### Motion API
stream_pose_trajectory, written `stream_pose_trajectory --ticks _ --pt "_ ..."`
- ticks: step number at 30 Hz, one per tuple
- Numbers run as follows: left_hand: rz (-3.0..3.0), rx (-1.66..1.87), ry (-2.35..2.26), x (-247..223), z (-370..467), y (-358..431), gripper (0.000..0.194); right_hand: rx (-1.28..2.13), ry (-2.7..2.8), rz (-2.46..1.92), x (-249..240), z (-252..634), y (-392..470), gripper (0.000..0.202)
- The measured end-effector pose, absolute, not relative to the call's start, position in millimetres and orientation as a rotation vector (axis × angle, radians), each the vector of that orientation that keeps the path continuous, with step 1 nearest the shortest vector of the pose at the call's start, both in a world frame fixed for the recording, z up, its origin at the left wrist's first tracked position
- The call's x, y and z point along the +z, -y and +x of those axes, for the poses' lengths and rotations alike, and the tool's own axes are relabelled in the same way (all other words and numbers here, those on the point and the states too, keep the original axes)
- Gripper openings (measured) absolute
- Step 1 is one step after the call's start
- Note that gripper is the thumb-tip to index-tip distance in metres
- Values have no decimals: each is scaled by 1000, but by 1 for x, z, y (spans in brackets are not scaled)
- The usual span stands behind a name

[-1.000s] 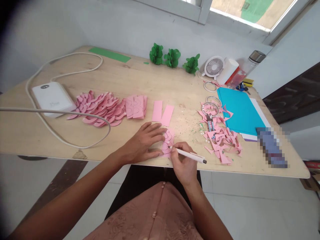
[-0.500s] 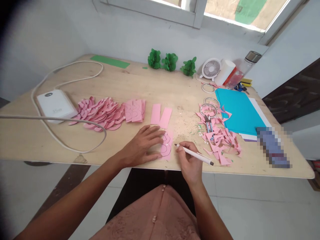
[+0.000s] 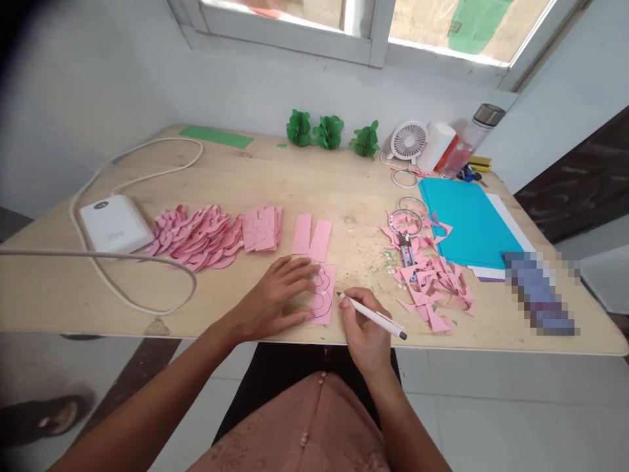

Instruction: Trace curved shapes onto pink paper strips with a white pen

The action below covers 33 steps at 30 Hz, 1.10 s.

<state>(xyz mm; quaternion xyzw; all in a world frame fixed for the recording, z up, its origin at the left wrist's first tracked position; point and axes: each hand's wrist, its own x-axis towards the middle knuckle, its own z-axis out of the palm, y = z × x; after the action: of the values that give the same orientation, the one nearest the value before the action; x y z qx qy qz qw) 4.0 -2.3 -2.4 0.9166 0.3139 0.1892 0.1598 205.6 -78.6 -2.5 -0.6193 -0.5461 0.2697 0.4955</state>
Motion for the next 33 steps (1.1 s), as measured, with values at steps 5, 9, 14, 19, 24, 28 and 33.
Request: stream_pose_trajectory --ticks 5,9,14,19,24,28,33 --pt "2587 572 -902 -2 3 2 29 625 1307 -1507 -2 205 79 17" --pt "2545 653 -903 -3 4 3 25 601 1361 -1522 -3 204 80 22" --pt "2521 755 -893 -3 4 3 18 438 1535 -1517 -9 204 79 22" --pt "2513 871 -886 -1 4 5 6 195 1756 -1488 -8 201 79 23" --pt "2560 831 -860 -1 4 12 7 163 1817 -1506 -5 197 80 21" --pt "2561 741 -915 -3 3 18 15 208 1809 -1510 -2 195 79 21" --pt "2546 718 -948 -2 5 20 19 289 1758 -1495 -2 194 75 21"
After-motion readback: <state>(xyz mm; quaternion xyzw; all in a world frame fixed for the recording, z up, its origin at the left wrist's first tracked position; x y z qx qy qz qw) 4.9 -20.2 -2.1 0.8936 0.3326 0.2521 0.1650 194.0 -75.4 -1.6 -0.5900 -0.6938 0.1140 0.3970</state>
